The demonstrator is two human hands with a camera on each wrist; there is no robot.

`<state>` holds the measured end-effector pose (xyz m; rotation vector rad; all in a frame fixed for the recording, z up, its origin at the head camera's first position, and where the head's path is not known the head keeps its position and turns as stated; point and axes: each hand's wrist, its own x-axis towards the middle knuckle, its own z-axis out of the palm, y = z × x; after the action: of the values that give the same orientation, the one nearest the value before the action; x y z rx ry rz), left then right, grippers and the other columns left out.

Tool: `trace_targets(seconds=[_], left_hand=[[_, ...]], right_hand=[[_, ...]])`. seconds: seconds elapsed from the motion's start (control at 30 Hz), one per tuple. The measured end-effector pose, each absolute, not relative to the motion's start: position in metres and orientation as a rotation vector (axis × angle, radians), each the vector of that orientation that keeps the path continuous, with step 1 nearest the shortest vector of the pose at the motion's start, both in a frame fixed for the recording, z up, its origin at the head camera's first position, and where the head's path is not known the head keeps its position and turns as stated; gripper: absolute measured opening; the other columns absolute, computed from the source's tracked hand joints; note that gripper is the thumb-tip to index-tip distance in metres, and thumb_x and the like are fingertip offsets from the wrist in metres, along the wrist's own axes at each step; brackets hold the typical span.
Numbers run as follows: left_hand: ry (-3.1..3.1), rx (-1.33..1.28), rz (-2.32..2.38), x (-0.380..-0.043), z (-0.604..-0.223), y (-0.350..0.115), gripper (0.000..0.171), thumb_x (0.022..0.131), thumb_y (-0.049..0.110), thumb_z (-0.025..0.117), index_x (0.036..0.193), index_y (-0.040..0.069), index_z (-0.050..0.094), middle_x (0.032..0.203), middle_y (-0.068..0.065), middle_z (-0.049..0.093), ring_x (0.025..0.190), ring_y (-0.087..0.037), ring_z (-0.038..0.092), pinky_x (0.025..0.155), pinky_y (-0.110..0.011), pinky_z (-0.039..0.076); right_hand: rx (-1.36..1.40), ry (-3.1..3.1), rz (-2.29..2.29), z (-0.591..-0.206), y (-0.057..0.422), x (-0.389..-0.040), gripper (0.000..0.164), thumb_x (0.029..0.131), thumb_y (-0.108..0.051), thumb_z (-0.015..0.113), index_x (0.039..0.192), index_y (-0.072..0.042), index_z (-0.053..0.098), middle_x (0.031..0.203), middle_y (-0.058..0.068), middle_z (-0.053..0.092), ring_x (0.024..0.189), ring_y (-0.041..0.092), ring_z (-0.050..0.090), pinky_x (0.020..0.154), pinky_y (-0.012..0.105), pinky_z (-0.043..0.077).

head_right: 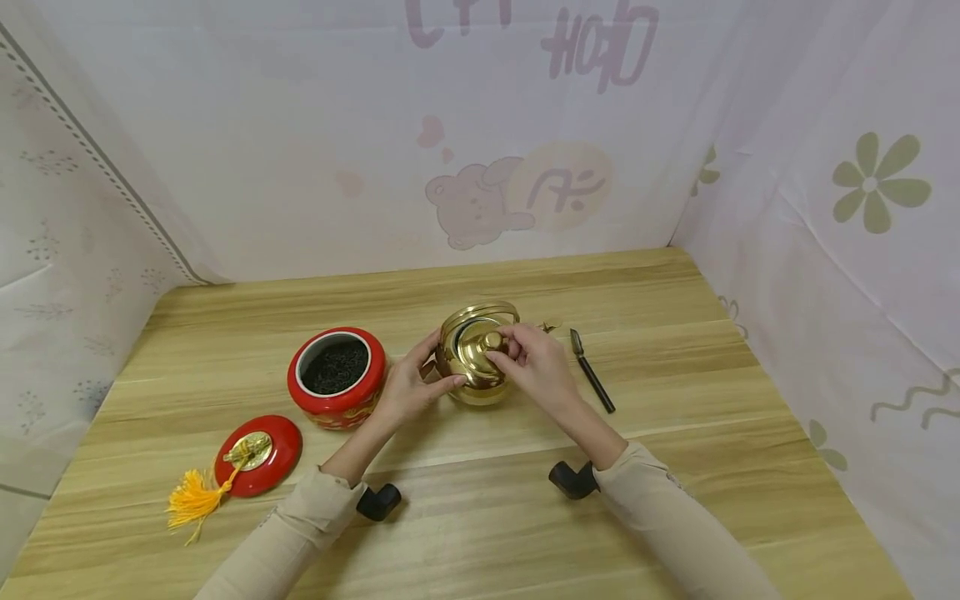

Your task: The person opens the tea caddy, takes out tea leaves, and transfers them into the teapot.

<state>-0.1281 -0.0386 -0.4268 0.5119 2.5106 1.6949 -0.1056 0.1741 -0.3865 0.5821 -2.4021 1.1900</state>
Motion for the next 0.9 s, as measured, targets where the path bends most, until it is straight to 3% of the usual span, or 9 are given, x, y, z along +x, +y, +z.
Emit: trace_targets(seconds=[0.4, 0.9], left_hand=[[2.477, 0.517, 1.724, -0.127, -0.426, -0.038, 0.079, 0.076, 0.014, 0.078, 0.142, 0.0, 0.037, 0.149, -0.019, 0.033, 0.138, -0.027, 0.03, 0.11, -0.038, 0.032], [2.5, 0.507, 1.699, -0.127, -0.427, -0.039, 0.081, 0.076, 0.016, 0.079, 0.143, 0.002, 0.036, 0.15, -0.016, 0.033, 0.138, -0.027, 0.031, 0.11, -0.039, 0.033]], right_hand=[[0.409, -2.571, 1.045, -0.385, 0.163, -0.116, 0.029, 0.082, -0.012, 0.073, 0.106, 0.001, 0.065, 0.059, -0.002, 0.048, 0.05, 0.007, 0.039, 0.043, 0.018, 0.034], [0.37, -2.595, 0.997, -0.386, 0.154, -0.12, 0.03, 0.081, -0.012, 0.073, 0.107, 0.003, 0.065, 0.052, -0.002, 0.049, 0.044, 0.004, 0.037, 0.04, 0.017, 0.031]])
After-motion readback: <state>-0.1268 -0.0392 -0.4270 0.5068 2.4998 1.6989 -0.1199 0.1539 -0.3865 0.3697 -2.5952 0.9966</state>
